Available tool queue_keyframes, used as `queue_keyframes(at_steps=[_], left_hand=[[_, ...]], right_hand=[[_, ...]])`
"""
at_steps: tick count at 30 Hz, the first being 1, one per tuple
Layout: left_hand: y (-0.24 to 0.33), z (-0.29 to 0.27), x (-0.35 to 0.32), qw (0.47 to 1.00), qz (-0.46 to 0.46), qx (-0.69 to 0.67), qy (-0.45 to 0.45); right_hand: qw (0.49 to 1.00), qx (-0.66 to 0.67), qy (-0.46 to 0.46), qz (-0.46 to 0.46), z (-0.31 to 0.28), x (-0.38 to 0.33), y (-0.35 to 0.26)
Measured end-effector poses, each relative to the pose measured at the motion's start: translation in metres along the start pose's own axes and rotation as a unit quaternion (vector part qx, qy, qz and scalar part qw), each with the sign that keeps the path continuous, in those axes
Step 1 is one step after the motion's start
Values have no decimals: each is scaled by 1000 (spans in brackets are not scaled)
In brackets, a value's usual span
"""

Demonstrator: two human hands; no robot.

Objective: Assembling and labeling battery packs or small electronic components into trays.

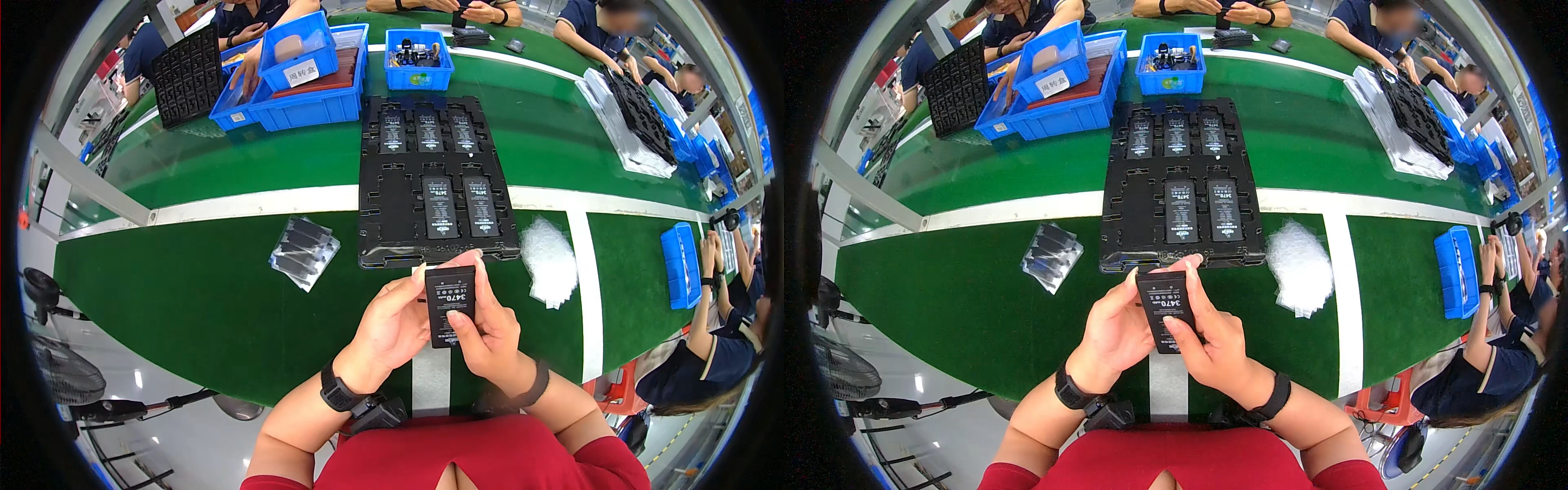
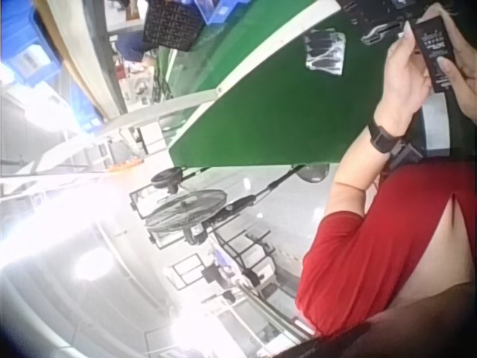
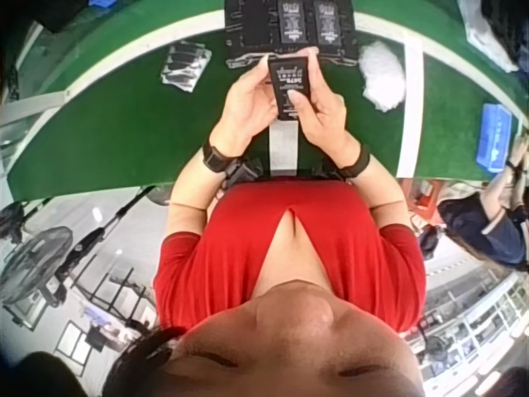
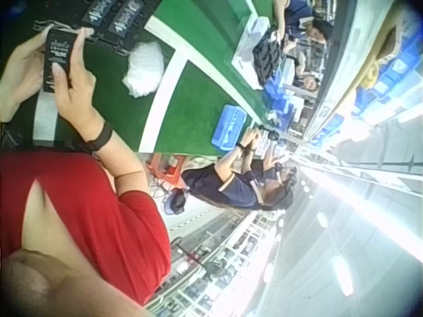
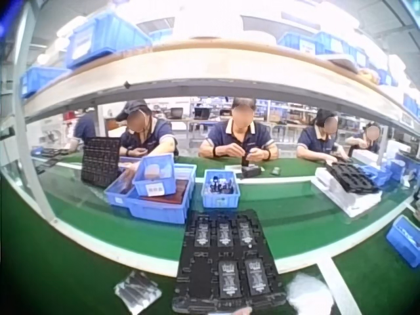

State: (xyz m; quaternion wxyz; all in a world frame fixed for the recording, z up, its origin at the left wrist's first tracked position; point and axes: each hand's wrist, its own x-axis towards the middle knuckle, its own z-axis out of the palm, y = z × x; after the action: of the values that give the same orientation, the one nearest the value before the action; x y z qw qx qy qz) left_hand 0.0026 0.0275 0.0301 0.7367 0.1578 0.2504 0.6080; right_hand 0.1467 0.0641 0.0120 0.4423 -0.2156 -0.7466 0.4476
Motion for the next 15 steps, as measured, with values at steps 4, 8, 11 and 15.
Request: queue_keyframes(at_steps=[4,8,11,15], left_hand=[[7,4,-2,999,-9,38,-11],[17,12,-4,996,54,21,-61],[21,10,-7,990,82,92,-71],[20,11,-9,986,65,143,-48]], right_hand=[[1000,15,-3,0,-1,2,-4],[991,120,-56,34,-6,7,-18],[987,134,-74,46,-9,9,-22],[986,124,-94,66,-11,7,-22]])
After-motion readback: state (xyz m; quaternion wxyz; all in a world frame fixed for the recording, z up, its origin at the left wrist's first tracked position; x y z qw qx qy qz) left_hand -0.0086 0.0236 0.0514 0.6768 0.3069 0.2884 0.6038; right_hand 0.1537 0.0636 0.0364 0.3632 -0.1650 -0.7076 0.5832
